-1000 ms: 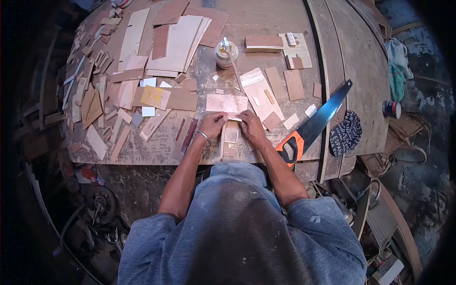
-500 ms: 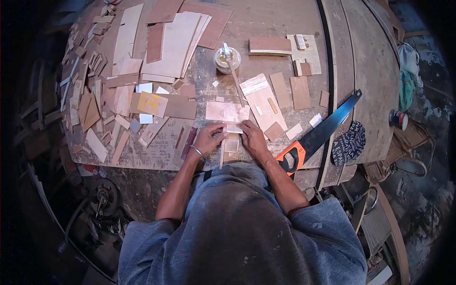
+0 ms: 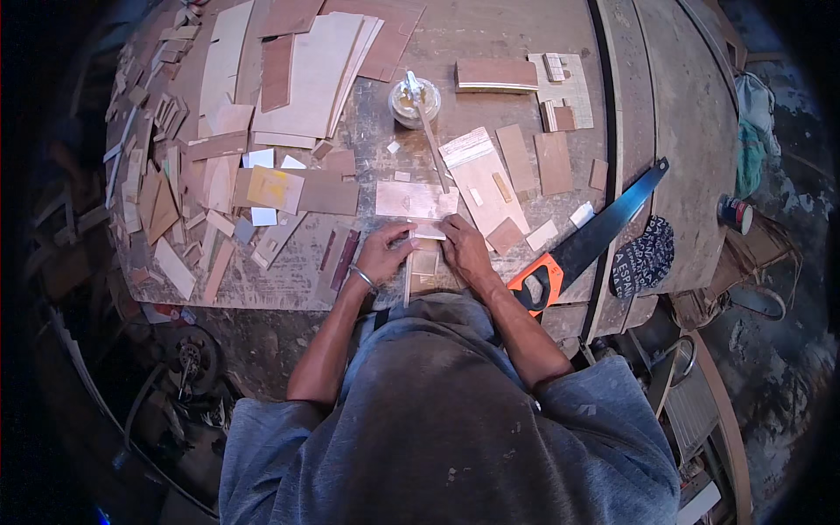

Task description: The person cuts a small wood scrap with a hand saw, then sands it with sandpaper, and finally glues it to a larger wooden assembly using a glue bottle.

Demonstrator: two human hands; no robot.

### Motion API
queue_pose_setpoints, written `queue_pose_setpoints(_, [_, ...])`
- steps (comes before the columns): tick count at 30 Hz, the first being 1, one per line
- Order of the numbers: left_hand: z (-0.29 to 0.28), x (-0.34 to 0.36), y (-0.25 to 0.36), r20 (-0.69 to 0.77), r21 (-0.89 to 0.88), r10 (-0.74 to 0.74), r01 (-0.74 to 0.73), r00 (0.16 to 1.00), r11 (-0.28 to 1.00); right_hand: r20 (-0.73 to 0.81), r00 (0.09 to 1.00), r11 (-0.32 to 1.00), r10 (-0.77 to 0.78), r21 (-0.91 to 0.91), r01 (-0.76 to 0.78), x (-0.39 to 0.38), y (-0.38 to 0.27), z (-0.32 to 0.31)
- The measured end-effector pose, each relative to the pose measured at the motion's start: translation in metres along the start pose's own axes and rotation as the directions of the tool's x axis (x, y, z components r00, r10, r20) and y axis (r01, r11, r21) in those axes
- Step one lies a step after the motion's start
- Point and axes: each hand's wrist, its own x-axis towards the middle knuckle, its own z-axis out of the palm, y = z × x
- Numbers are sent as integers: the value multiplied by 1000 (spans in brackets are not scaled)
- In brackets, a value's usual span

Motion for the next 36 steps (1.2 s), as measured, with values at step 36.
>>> queue_pose_setpoints(36, [4,7,0,-71,0,-56,56,996,998,-130,986,994,101,-37,-106,-18,-10,16])
